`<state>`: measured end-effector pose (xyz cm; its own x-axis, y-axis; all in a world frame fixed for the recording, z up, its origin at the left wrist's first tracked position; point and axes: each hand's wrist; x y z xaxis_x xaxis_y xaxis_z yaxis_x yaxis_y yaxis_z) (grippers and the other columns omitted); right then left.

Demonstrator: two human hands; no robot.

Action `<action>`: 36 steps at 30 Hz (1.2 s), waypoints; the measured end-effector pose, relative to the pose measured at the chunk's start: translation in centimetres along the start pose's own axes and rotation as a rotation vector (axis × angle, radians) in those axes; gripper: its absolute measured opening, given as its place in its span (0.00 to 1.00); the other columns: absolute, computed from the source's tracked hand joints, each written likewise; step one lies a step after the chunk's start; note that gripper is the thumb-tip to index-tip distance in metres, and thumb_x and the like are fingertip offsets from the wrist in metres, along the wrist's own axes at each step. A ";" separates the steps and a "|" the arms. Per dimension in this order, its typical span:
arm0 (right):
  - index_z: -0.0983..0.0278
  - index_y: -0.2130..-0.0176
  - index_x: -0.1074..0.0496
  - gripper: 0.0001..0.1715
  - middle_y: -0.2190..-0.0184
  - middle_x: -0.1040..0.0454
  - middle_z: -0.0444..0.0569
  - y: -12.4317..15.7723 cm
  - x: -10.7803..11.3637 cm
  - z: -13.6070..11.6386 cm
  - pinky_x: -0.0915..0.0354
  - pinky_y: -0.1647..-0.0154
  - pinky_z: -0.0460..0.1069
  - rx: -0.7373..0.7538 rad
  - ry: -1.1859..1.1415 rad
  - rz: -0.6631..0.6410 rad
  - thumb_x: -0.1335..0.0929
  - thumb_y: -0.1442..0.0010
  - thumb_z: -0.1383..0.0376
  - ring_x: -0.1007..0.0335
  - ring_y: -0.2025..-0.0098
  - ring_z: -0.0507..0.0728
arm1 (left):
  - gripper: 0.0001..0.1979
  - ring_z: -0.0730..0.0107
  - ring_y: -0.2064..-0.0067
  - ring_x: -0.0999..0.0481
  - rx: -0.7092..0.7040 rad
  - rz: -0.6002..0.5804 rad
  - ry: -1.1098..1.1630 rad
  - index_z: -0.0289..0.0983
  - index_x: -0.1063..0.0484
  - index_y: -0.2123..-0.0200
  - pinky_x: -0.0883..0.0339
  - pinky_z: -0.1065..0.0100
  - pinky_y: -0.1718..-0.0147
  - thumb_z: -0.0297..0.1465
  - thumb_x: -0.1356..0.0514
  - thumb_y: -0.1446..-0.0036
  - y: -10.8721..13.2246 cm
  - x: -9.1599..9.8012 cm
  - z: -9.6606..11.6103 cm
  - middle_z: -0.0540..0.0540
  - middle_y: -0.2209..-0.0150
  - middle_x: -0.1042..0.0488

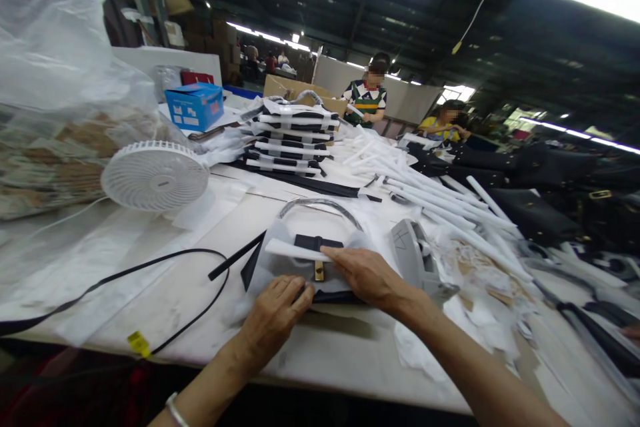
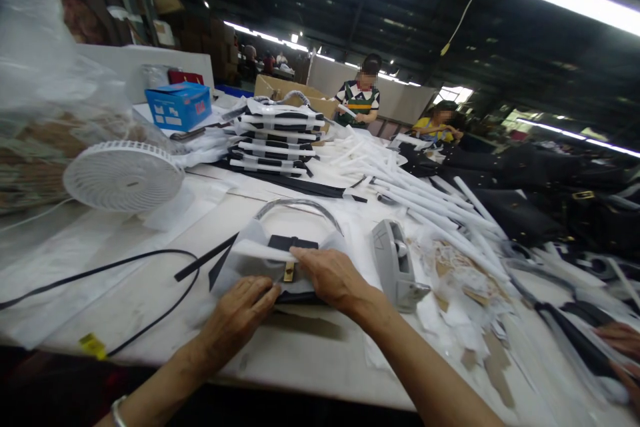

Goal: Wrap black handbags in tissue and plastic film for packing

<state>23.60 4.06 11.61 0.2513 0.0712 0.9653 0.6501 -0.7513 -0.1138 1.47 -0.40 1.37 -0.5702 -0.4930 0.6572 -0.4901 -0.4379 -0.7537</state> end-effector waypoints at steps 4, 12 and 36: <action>0.59 0.39 0.33 0.23 0.46 0.25 0.50 -0.6 1.3 0.2 0.30 0.45 0.54 -0.078 -0.073 0.096 0.40 0.32 0.65 0.26 0.46 0.59 | 0.12 0.63 0.58 0.27 -0.005 -0.009 0.016 0.33 0.30 0.52 0.30 0.61 0.57 0.22 0.50 0.35 -0.2 0.2 -0.1 0.40 0.58 0.26; 0.63 0.43 0.32 0.26 0.49 0.23 0.55 0.9 0.3 -1.9 0.30 0.47 0.53 0.042 0.193 -0.046 0.39 0.38 0.77 0.26 0.48 0.59 | 0.14 0.62 0.60 0.27 0.012 -0.051 -0.010 0.35 0.30 0.50 0.30 0.61 0.60 0.24 0.51 0.33 0.3 -0.2 -0.2 0.41 0.59 0.26; 0.64 0.33 0.47 0.43 0.33 0.43 0.59 3.7 -5.2 -3.1 0.47 0.36 0.70 -0.082 0.220 -0.010 0.30 0.40 0.55 0.45 0.34 0.73 | 0.16 0.57 0.38 0.35 0.008 -0.119 -0.174 0.32 0.32 0.49 0.47 0.49 0.36 0.24 0.52 0.37 -1.1 0.2 0.4 0.38 0.41 0.31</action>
<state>22.52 -1.14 6.90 0.0772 -0.0588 0.9953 0.5888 -0.8029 -0.0931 2.13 -0.29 2.36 -0.3859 -0.5595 0.7335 -0.5418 -0.5061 -0.6711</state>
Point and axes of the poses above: each hand's wrist, its own y-axis away from the middle knuckle, its own x-axis out of the back of the hand, z = x × y
